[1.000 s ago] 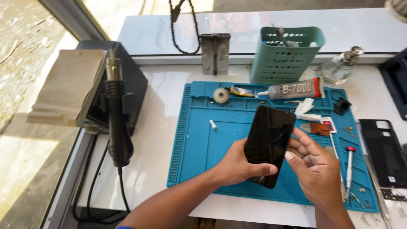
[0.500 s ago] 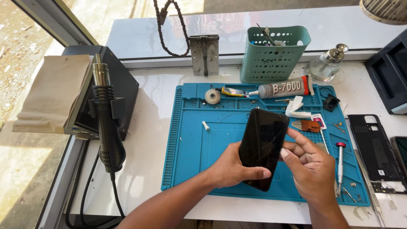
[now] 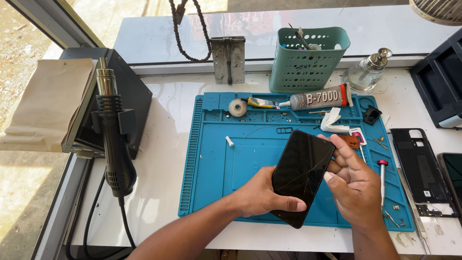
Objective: Disassembling a smartphone to access internal components using a pry tool and screwdriver
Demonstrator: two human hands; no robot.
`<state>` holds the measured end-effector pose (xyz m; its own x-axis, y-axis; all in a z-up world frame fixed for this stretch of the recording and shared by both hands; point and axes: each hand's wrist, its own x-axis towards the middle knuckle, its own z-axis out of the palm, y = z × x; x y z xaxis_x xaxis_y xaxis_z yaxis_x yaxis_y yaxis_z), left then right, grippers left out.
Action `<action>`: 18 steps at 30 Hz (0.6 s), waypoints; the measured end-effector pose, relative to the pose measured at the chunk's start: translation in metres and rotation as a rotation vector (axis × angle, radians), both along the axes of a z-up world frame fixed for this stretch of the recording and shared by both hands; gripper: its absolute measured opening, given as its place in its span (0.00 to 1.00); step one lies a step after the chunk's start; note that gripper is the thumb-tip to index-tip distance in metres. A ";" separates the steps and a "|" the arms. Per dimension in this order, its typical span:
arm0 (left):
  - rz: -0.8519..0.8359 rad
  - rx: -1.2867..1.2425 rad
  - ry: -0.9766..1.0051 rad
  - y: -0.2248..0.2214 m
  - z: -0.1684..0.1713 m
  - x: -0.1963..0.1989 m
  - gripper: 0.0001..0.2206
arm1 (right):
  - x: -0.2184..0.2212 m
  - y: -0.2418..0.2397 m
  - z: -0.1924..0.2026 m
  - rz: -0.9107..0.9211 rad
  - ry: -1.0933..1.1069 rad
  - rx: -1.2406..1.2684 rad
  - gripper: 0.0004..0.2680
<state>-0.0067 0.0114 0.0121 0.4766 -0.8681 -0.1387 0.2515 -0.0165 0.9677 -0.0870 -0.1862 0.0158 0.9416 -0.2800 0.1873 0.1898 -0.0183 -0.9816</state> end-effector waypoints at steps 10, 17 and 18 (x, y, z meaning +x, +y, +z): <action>-0.006 0.042 -0.060 0.000 0.004 0.000 0.29 | -0.005 -0.001 -0.011 -0.185 0.023 -0.141 0.24; -0.034 0.027 -0.049 0.000 0.004 0.001 0.30 | -0.006 -0.004 -0.018 -0.215 -0.003 -0.124 0.23; -0.040 0.021 -0.059 0.000 0.003 0.001 0.30 | -0.006 -0.005 -0.019 -0.219 -0.022 -0.128 0.23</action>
<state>-0.0058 0.0118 0.0155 0.4494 -0.8838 -0.1297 0.1932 -0.0456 0.9801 -0.0932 -0.1907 -0.0036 0.8565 -0.4491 0.2546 0.1894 -0.1855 -0.9642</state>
